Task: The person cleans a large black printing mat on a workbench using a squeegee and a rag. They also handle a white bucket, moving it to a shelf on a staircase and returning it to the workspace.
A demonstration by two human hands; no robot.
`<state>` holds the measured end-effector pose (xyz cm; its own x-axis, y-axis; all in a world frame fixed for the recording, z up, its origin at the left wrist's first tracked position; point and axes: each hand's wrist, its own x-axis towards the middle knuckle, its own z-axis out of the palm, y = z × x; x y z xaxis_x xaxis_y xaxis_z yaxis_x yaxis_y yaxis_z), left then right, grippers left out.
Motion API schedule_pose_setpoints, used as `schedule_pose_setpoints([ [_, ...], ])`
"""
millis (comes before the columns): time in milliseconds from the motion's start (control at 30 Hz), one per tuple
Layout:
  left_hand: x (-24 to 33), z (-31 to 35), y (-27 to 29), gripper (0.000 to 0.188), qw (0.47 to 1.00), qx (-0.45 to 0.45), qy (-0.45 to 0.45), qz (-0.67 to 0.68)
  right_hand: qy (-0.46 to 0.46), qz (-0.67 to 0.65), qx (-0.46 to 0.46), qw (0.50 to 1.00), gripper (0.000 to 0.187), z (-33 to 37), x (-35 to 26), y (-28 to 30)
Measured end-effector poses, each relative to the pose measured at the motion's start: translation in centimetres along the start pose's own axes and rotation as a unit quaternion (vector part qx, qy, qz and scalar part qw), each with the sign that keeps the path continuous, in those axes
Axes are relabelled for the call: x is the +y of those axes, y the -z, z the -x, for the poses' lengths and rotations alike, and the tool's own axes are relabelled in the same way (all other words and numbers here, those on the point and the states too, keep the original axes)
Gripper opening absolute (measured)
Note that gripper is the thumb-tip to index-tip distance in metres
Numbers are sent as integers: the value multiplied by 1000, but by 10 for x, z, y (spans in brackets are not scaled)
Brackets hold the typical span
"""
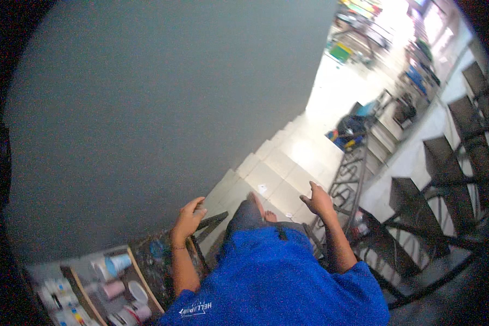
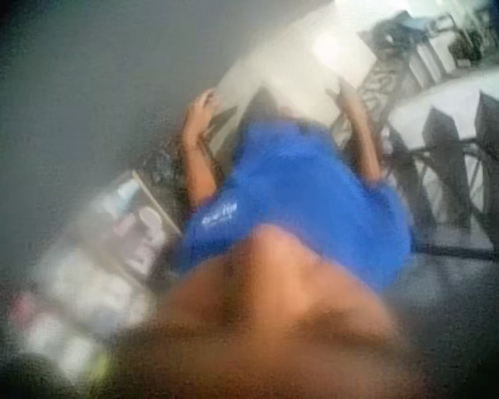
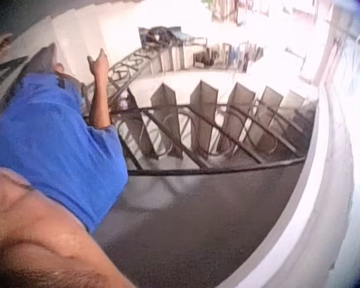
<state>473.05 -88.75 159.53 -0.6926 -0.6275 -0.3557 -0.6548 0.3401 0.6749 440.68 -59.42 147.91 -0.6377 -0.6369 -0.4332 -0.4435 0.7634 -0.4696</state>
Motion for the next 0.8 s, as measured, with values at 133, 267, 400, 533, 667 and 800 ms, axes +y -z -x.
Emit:
schedule_pose_setpoints([
  [133, -2, -90, -35, 46, 993, -117, -33, -4, -128, -29, 53, 990, 72, 43, 59, 14],
  [267, 45, -201, -62, 82, 799, -214, -114, 550, -232, -74, 110, 964, 70, 44, 88, 14],
  [400, 112, -311, -82, 97, 530, -381, -96, 752, -278, -136, 151, 939, 66, -23, 113, -28],
  [533, 125, -425, -128, 84, 500, -453, -113, 730, -267, -303, 198, 893, 56, -130, 231, -172],
  [667, 89, -518, -190, 25, 661, -339, -61, 667, -452, -320, -63, 830, 43, -108, 261, -286],
  [800, 75, -583, -220, 19, 724, -243, 24, 646, -449, -349, -106, 815, 38, -97, 269, -318],
])
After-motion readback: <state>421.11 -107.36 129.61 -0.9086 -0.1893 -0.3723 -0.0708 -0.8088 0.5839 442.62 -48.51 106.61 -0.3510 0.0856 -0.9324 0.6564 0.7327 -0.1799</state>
